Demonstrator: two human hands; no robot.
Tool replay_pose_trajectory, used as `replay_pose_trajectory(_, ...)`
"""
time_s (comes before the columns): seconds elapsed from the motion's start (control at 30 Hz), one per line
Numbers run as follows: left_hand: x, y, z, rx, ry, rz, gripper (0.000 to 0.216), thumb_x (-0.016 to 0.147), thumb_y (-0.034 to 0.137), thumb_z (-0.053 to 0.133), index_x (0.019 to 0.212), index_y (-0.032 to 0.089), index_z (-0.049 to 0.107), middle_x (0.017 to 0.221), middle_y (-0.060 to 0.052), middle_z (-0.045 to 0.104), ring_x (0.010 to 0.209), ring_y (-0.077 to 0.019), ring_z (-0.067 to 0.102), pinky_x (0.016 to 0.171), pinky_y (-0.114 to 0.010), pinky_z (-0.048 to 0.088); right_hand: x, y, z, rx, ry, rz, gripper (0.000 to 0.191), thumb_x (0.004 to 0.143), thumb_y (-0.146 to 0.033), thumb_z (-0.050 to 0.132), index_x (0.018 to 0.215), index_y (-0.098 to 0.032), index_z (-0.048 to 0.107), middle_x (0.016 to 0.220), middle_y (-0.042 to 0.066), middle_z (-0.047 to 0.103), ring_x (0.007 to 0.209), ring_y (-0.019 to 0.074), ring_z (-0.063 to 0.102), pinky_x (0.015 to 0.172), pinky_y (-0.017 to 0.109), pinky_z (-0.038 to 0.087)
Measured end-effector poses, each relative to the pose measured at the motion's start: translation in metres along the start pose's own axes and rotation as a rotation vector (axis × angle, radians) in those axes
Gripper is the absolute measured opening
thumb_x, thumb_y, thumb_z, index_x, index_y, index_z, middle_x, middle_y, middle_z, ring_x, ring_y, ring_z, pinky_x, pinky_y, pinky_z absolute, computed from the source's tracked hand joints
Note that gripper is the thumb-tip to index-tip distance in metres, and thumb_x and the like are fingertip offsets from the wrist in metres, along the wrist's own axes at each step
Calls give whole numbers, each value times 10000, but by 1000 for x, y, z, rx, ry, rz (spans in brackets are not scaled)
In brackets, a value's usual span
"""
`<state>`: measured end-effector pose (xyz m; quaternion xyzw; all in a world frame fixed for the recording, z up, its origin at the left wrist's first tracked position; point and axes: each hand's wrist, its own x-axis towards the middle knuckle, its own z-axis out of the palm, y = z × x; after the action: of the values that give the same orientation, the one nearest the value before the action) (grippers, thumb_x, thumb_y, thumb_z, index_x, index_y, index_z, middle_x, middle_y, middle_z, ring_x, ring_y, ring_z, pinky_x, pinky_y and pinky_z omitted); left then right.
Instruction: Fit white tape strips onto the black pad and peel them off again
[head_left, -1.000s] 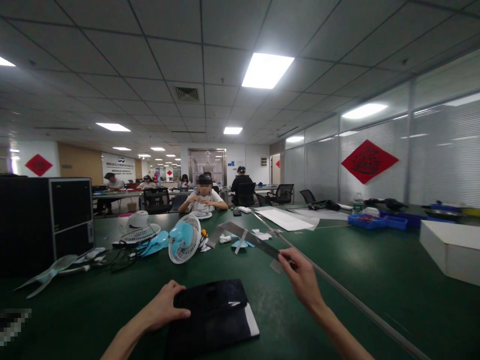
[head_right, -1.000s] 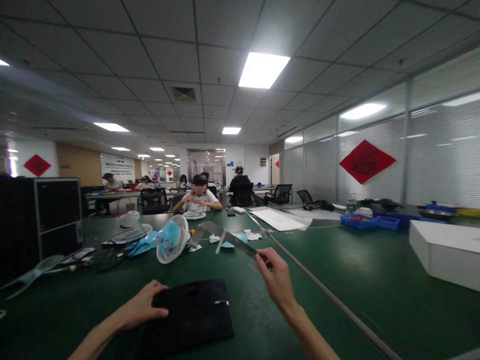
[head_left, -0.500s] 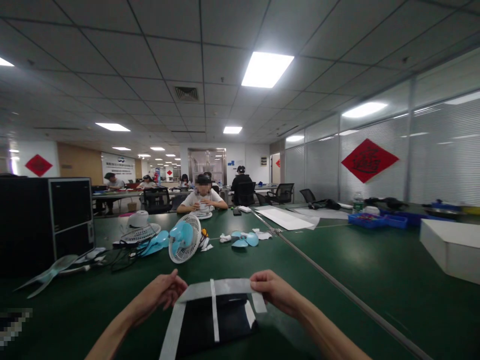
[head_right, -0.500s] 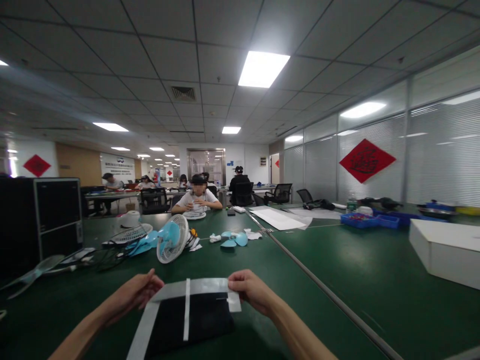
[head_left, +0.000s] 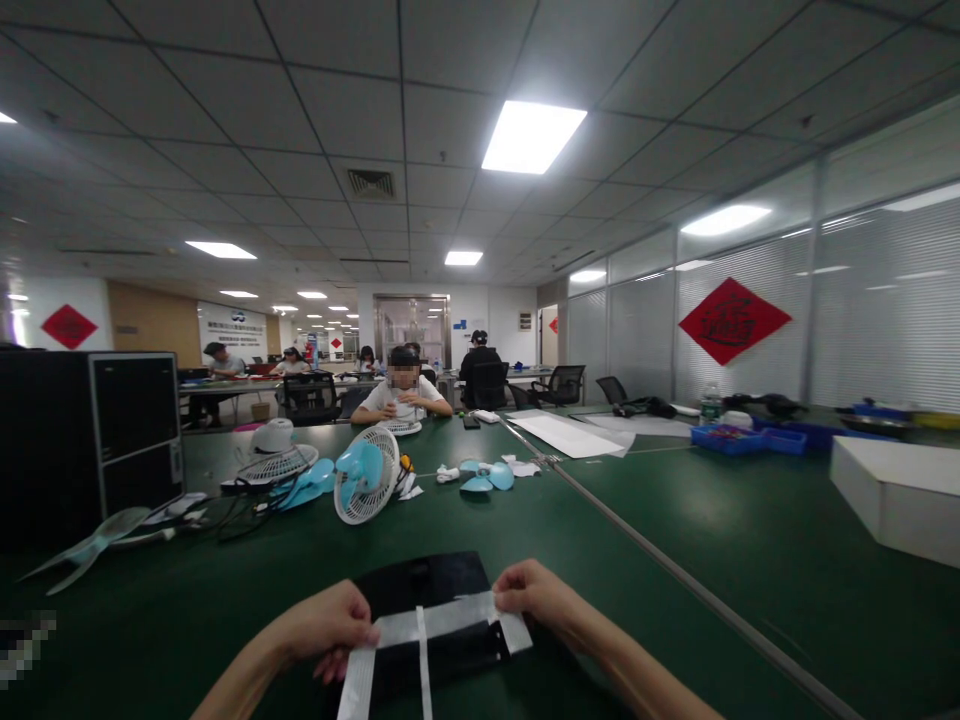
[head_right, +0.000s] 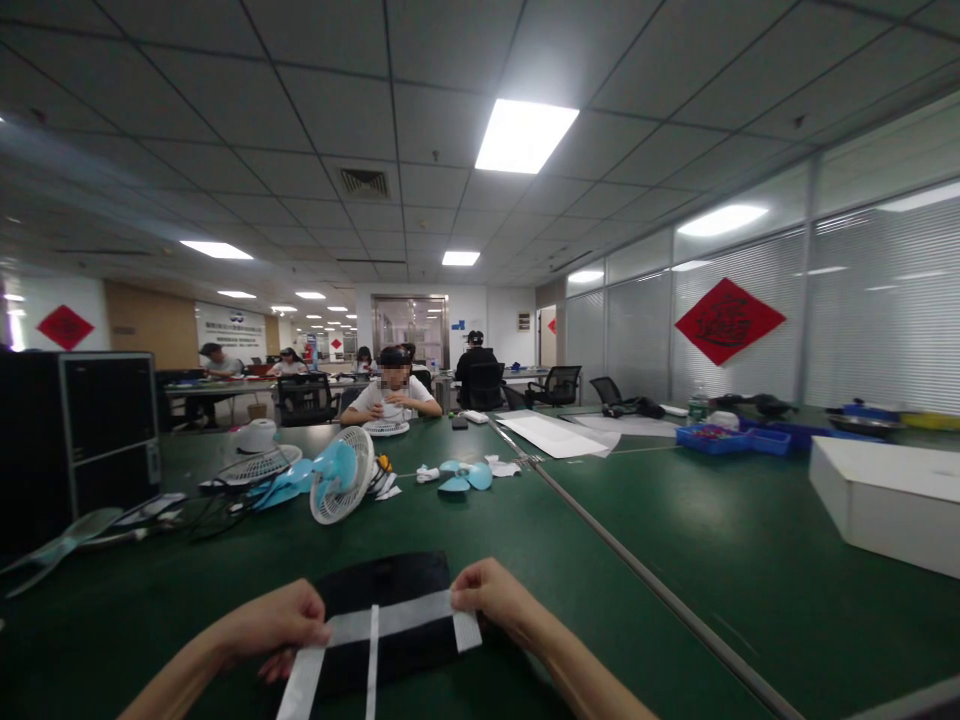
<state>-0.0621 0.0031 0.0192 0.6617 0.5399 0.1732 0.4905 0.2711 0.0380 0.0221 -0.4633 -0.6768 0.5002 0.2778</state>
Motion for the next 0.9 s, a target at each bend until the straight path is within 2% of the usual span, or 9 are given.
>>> replay_pose_trajectory(0.17,4,-9,-3,58,2,-26,411,586,542,686,546,165,527,440,27,546,354,-71,440,341,-187,282,3,2,10,-145,43,-37,177,677,-199,617,826,-139,693,694,-8,640,619,107,544,522,194,358)
replay_pose_trajectory(0.4,5,-7,-4,144,19,-57,471,555,602,690,500,177,495,400,42,501,315,-62,385,324,-197,244,11,13,14,-319,114,-134,187,659,-190,628,817,-138,713,733,10,675,668,127,579,578,205,405)
replay_pose_trajectory(0.9,-4,11,5,316,166,-138,314,609,475,641,559,196,506,409,60,444,372,-85,360,412,-227,257,11,20,17,-477,168,-256,178,672,-167,594,808,-156,707,738,15,680,650,123,580,560,196,388)
